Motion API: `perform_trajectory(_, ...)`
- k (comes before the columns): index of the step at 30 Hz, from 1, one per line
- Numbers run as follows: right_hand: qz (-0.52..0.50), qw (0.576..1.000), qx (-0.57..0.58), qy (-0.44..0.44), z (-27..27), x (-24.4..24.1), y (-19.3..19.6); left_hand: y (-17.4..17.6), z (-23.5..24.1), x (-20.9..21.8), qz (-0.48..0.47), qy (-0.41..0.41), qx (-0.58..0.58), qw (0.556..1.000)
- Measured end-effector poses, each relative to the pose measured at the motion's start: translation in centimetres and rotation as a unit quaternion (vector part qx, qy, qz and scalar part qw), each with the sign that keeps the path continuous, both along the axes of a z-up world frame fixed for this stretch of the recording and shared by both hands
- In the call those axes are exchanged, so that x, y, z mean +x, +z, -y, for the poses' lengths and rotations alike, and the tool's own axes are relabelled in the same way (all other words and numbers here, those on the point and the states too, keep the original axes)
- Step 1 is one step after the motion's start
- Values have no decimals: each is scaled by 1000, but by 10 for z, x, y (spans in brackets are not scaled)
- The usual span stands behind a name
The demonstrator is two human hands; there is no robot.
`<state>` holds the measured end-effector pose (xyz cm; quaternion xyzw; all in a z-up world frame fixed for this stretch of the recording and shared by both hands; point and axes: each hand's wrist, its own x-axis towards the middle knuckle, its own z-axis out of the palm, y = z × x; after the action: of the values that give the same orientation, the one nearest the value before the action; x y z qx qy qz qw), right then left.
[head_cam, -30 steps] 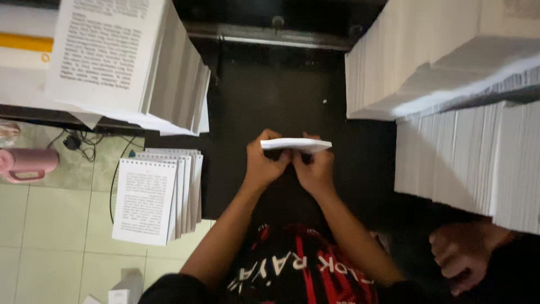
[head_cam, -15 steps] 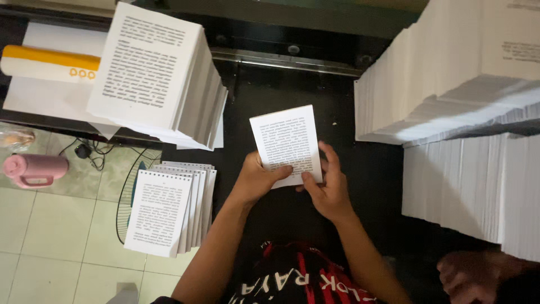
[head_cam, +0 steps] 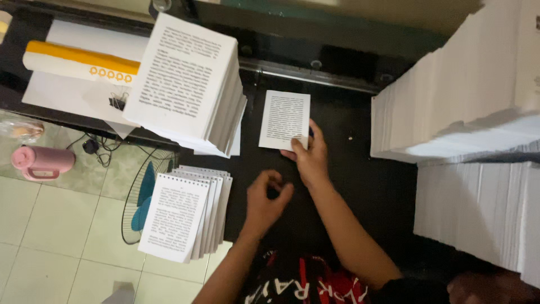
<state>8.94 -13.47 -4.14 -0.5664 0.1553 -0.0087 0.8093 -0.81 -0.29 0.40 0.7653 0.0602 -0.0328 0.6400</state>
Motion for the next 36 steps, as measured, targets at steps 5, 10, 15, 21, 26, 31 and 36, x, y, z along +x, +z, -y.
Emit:
perform_trajectory(5,-9,1000,8,3,-24,31,-15,-4,3,-1,81,-40,56,994)
perform_trajectory(10,-64,997,-23,-36,-29,60,-2,-26,5,0,80,-63,155,983)
perform_trajectory(15,-75,996,-26,-38,-29,72,5,-19,6,3,122,-107,185,969)
perform_trajectory(21,-90,994,-44,-32,-26,91,8,-13,10,5,89,-147,240,956)
perform_trajectory(26,-89,995,-45,-24,-27,88,17,-1,12,9,96,-148,244,954)
perform_trajectory(31,-107,993,-36,-27,-29,88,31,3,14,10,119,-149,252,949)
perform_trajectory(36,-112,991,-62,-22,-31,86,40,3,15,10,110,-165,272,942)
